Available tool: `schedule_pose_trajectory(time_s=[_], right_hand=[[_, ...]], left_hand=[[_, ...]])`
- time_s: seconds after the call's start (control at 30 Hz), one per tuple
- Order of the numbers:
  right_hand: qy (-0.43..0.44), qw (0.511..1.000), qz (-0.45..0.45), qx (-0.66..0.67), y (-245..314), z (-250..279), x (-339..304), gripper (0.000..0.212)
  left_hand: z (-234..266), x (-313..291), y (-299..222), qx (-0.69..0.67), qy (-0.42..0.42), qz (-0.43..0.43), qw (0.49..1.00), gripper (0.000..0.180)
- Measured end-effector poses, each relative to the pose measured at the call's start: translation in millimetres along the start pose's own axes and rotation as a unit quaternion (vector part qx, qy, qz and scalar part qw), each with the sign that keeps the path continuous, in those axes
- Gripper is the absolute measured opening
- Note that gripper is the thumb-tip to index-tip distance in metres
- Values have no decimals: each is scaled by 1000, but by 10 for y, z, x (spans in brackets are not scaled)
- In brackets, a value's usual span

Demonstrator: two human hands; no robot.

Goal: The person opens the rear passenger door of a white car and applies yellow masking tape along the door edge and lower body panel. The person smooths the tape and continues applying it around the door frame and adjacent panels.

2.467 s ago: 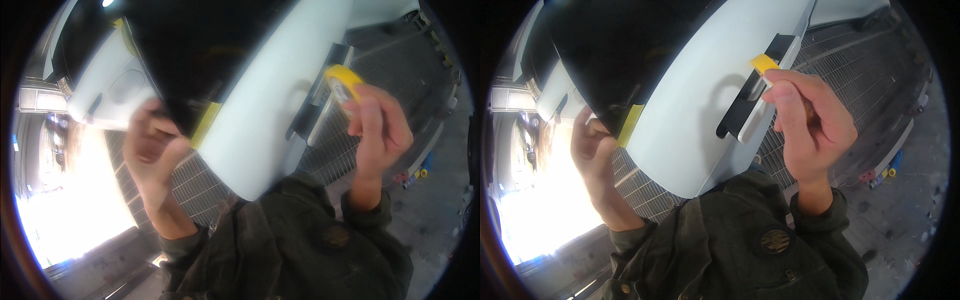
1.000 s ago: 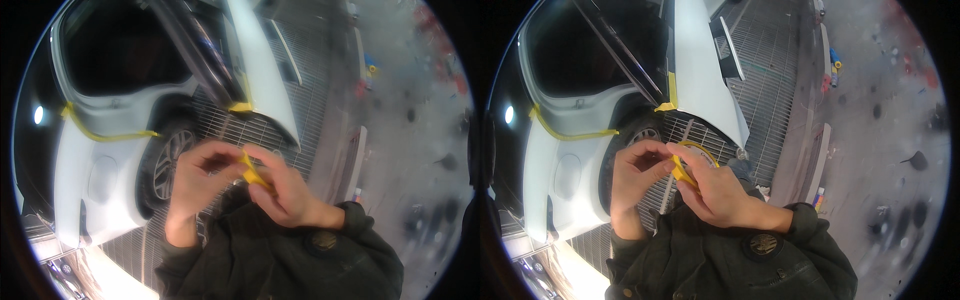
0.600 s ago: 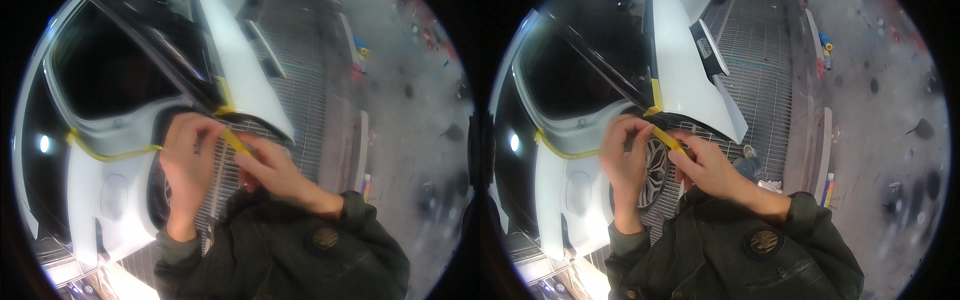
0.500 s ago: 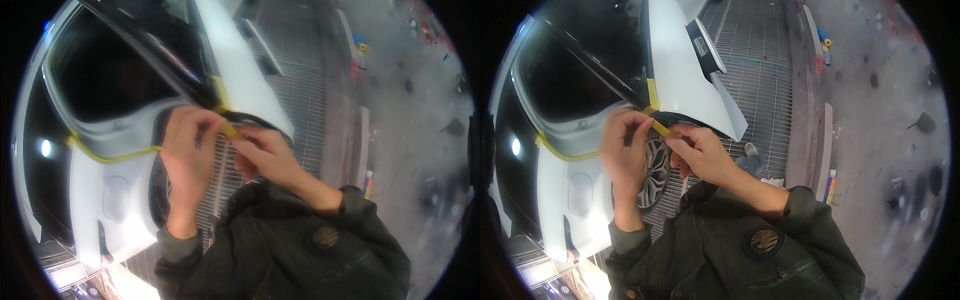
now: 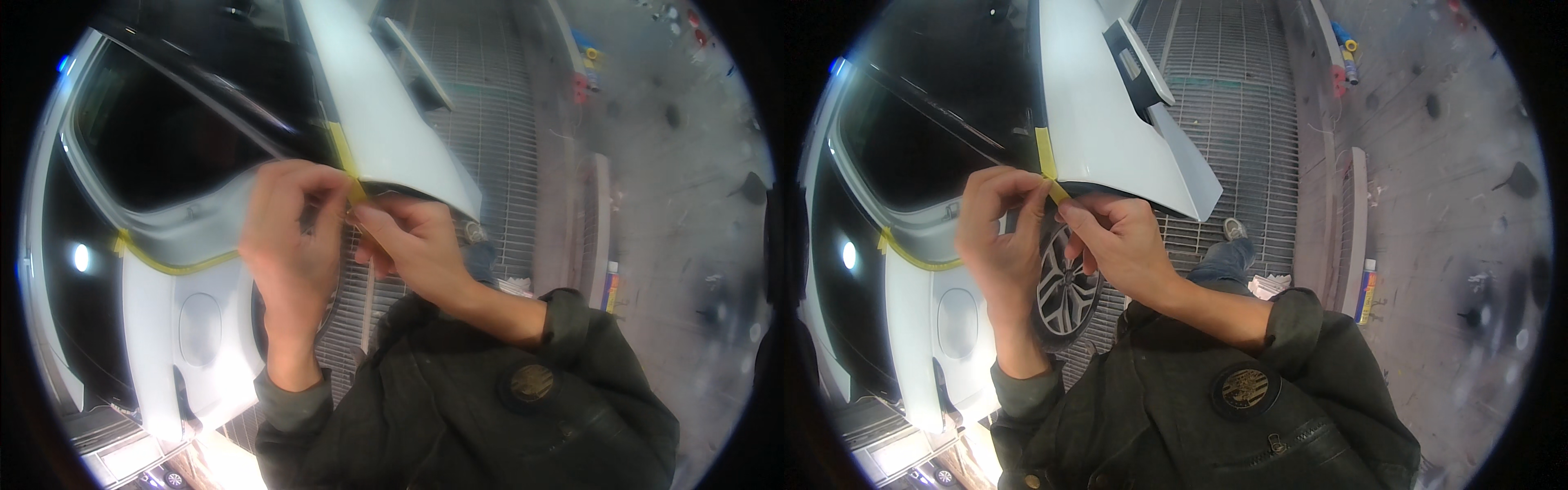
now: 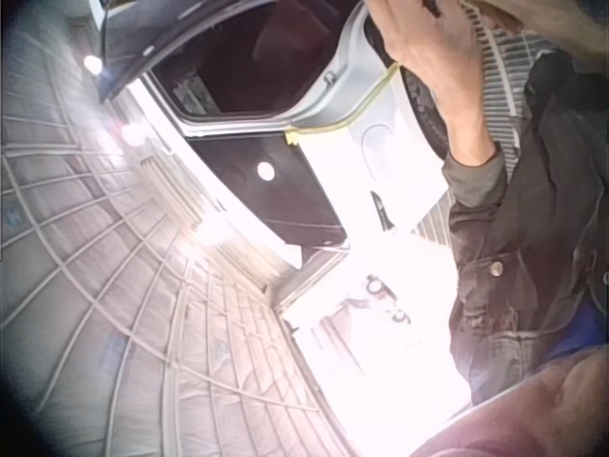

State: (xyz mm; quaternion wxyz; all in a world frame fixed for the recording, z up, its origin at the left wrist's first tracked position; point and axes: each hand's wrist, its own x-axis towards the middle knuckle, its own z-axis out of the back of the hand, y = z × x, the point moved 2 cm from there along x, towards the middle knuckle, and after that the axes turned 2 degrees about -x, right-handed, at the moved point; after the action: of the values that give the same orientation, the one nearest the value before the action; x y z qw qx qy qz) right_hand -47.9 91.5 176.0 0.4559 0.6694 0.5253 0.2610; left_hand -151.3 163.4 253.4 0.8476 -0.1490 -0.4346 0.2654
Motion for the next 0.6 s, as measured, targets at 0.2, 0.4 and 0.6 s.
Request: schedule_pose_trajectory(time_s=[0.2,0.4,0.6], right_hand=[[-7,1000,-7,17,10,-31,-1,29],[-8,999,-11,39,-7,-47,8,29],[-28,995,-49,87,-24,-71,14,28]], left_hand=[[-4,9,-9,25,-5,-21,999,18],[-29,8,-9,34,-6,-43,998,22],[-53,15,26,21,-16,-47,999,21]])
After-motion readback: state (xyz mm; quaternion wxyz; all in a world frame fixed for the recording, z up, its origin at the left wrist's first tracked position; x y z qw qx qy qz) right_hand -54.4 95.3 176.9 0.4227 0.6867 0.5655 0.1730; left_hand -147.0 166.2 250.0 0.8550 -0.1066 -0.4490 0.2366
